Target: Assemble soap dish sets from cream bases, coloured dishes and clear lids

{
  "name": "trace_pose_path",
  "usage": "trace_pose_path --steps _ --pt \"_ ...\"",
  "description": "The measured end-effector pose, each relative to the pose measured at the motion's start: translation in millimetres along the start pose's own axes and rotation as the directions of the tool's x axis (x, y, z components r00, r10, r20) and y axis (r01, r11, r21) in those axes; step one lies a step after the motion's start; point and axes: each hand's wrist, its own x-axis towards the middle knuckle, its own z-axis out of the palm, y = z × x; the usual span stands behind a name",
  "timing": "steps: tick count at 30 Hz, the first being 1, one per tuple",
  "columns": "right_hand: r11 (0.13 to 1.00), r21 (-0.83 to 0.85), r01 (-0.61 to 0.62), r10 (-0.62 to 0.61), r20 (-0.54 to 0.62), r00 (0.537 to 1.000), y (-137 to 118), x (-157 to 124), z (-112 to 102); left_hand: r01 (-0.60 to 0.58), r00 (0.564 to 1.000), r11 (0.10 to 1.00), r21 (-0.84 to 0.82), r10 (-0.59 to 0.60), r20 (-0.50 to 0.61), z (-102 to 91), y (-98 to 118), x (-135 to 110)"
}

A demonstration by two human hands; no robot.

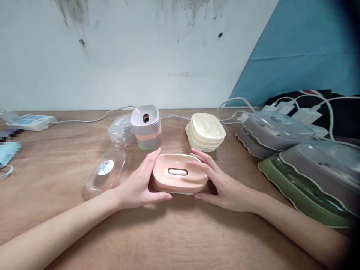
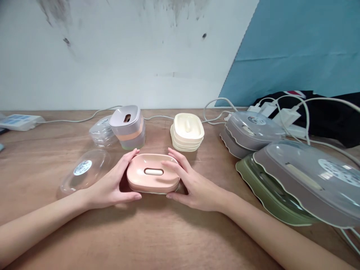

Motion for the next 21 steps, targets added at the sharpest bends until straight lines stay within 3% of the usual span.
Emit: trace_pose_path --steps 6,13,16,18,21 --pt "0.999 0.001 -0.039 0.039 0.008 0.999 -1.4 0.0 0.3 -0.055 0.996 0.977 0.206 0.039 0.079 -0.2 3.9 -1.8" --pt "0.997 0.024 -0.072 0.071 0.023 0.997 -0.7 0.8 -1.4 -0.053 0.998 0.908 0.415 0.033 0.054 2.7 8.6 -2.9" --pt "0.997 0.04 -0.072 0.071 0.021 0.997 0.8 0.8 -3.1 0.105 0.994 0.803 0.586 -0.095 -0.047 -3.8 21.1 -2.4" --pt "0.997 0.043 -0.07 0.069 0.028 0.997 1.7 0.5 -4.3 0.247 0.966 0.707 0.663 -0.232 -0.112 -14.5 30.8 -2.1" --pt "0.997 0.04 -0.06 0.059 0.033 0.998 2.5 0.2 -5.4 0.346 0.905 0.47 0.812 -0.394 -0.159 -38.2 38.1 -3.4"
